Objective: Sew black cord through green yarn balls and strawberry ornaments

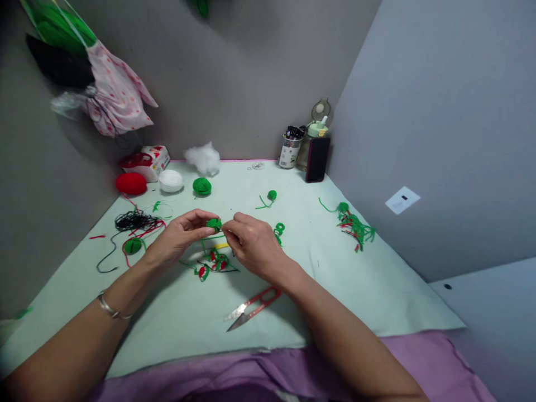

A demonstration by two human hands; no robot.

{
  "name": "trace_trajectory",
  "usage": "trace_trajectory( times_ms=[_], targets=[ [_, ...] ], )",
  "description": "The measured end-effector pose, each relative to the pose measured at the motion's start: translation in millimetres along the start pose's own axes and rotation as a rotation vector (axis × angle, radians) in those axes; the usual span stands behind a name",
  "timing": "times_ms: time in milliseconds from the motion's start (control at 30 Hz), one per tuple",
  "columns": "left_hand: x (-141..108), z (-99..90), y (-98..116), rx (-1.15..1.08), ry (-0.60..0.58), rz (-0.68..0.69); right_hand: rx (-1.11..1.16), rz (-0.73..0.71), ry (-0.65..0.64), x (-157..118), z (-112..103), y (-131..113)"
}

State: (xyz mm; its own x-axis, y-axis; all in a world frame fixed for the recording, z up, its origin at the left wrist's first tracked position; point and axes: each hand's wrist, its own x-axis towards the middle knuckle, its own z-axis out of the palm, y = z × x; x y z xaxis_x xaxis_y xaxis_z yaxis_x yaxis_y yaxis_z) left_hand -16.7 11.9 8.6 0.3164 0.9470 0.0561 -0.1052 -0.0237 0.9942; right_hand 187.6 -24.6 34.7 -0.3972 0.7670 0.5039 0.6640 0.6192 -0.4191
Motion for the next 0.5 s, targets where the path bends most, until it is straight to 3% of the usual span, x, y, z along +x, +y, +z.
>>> trace_trajectory(
  times_ms=[267,500],
  targets=[
    [-2.2,0.8,7.5,-0.214,-0.109,-0.129,0.271,0.155,-0.043,2.2,-4.3,1.8],
    [-1.4,1.4,5.9,-0.214,-0.102,-0.098,0.295,0.186,-0.037,2.3,-1.7,4.0]
  ],
)
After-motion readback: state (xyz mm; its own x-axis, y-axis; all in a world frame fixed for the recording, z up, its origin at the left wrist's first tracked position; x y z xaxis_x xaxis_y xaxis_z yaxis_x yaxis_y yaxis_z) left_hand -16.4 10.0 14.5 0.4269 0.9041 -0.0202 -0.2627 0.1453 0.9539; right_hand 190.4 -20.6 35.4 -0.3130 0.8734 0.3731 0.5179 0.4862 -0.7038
